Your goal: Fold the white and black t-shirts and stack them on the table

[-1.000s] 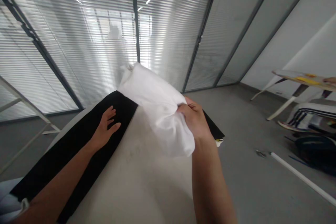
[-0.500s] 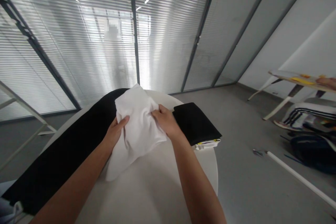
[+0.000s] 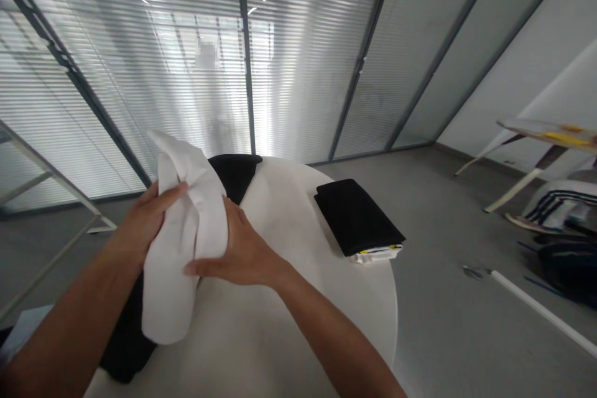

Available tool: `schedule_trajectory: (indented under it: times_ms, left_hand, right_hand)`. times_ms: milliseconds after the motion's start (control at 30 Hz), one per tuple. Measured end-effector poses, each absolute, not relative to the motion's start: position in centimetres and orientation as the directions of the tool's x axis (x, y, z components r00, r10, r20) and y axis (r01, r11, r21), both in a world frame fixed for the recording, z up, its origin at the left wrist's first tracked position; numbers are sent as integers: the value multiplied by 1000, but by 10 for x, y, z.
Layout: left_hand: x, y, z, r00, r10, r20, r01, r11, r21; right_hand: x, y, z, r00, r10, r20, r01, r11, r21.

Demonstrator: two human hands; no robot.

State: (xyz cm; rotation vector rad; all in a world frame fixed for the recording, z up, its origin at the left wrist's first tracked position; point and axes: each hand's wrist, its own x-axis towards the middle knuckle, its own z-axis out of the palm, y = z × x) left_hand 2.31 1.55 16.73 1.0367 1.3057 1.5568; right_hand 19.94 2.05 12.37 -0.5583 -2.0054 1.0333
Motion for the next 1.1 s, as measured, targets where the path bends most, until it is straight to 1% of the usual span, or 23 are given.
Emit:
schedule_trajectory:
  times_ms: [67, 200, 233, 300, 367, 467, 567, 633, 667, 700, 733, 767, 833, 867, 933, 1000, 1033, 1067, 1100]
  left_hand:
    - [13, 5, 167, -303, 951, 59, -46, -76, 996]
    - [-22, -14, 165, -382, 924, 14, 86, 20, 996]
    - [-33, -19, 168, -415, 910, -5, 135, 67, 989]
    - [-55, -32, 179, -501, 865, -36, 218, 166, 962]
    - [-76, -45, 191, -555, 827, -90, 190, 232, 954]
    - [-106, -56, 194, -577, 803, -147, 102, 249, 963]
    - [-132, -51, 170, -531, 819, -216, 58, 290, 955]
    - [-147, -44, 143, -417, 846, -333, 38, 382, 923]
    - [-153, -42, 129, -382, 833, -400, 26, 442, 896]
    - [-157, -41, 116, -342, 842, -418, 32, 455, 890]
    - [-161, -42, 106, -311, 843, -439, 33, 471, 882]
    - [-165, -44, 98, -273, 847, -455, 32, 481, 876]
    - [-172, -53, 93, -190, 864, -466, 13, 476, 879]
    - [-175, -58, 95, -176, 864, -472, 1, 479, 878]
    - [-182, -68, 104, -235, 854, -465, -24, 473, 881]
    - [-189, -75, 114, -333, 826, -455, -45, 468, 882]
    - [-191, -76, 116, -351, 818, -455, -43, 472, 881]
    - [-193, -76, 116, -333, 826, -455, -16, 477, 879]
    - [-196, -75, 113, -300, 843, -447, 49, 481, 875]
  right_hand:
    - [192, 17, 115, -572, 688, 447, 42, 569, -821]
    - [179, 28, 87, -461, 805, 373, 140, 481, -866]
    - [175, 33, 83, -434, 822, 368, 127, 460, -879]
    - [166, 43, 82, -389, 841, 377, 38, 423, -905]
    - [153, 55, 87, -362, 862, 355, -93, 346, -934]
    - [131, 71, 90, -358, 911, 207, -236, 126, -964]
    - [110, 85, 69, -334, 942, 38, -324, -77, -943]
    - [102, 94, 43, -292, 951, -104, -327, -202, -923]
    - [100, 98, 30, -255, 948, -193, -288, -265, -920]
    - [99, 101, 18, -192, 949, -250, -229, -291, -929]
    - [100, 104, 8, -164, 951, -262, -170, -289, -942]
    - [101, 107, 1, -159, 958, -238, -125, -258, -958]
    - [105, 110, -4, -196, 974, -115, -75, -132, -988]
    - [107, 112, -2, -225, 973, -44, -81, -63, -995]
    - [111, 116, 6, -244, 967, 72, -126, 42, -991]
    - [117, 121, 12, -187, 975, 121, -140, 95, -986]
    - [120, 124, 13, -145, 981, 127, -102, 113, -988]
    - [124, 128, 12, -108, 986, 130, -26, 128, -991]
    - [128, 130, 11, -86, 988, 128, 80, 135, -988]
